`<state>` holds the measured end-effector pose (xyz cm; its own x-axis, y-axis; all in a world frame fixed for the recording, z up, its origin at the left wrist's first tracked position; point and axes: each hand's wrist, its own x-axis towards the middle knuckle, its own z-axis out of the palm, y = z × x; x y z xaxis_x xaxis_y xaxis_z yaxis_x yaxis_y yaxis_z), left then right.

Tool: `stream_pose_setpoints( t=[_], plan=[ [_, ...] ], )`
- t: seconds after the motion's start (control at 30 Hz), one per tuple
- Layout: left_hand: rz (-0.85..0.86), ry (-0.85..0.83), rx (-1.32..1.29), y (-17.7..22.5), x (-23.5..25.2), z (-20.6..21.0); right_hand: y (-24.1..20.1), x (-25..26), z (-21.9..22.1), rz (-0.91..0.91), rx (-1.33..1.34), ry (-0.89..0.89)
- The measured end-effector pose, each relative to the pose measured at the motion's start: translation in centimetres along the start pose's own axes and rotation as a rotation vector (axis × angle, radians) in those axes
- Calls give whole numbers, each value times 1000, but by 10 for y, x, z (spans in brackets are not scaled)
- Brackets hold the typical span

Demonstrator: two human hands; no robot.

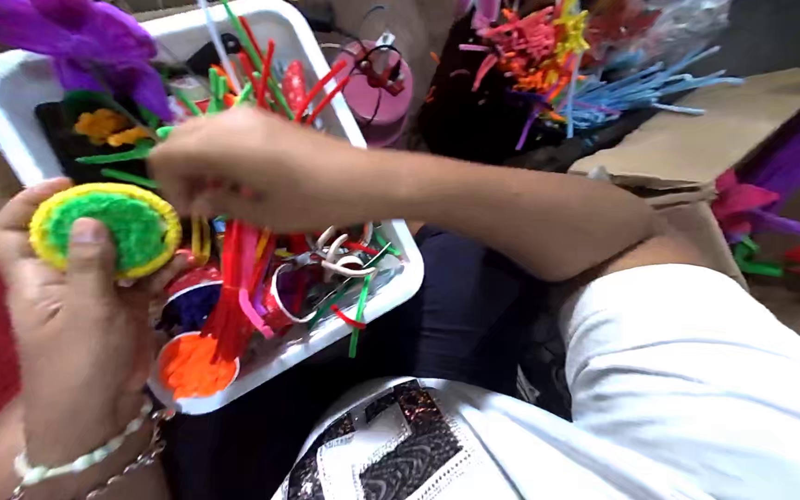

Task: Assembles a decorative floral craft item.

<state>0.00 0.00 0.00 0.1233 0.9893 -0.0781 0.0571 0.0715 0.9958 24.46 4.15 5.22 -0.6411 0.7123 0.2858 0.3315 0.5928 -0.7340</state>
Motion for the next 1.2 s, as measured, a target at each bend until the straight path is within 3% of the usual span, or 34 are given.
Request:
stream_pose_setpoints(
  t=[0.07,0.2,0.43,0.77,1.03,1.2],
  plan=[
    [-30,74,37,12,0,11,16,2,-20,99,-122,-37],
    [-51,63,36,12,-4,6,35,3,-37,245,-258,-57],
    [-64,19,81,15,-6,10,32,2,-34,272,-313,-196],
    [-5,59,309,9,3,10,38,-1,-37,302,-371,-213],
    [-141,104,370,5,8,0,40,-3,-37,311,-395,-245],
    [-131,162,604,8,7,-2,40,-2,-36,310,-404,-262]
  ],
)
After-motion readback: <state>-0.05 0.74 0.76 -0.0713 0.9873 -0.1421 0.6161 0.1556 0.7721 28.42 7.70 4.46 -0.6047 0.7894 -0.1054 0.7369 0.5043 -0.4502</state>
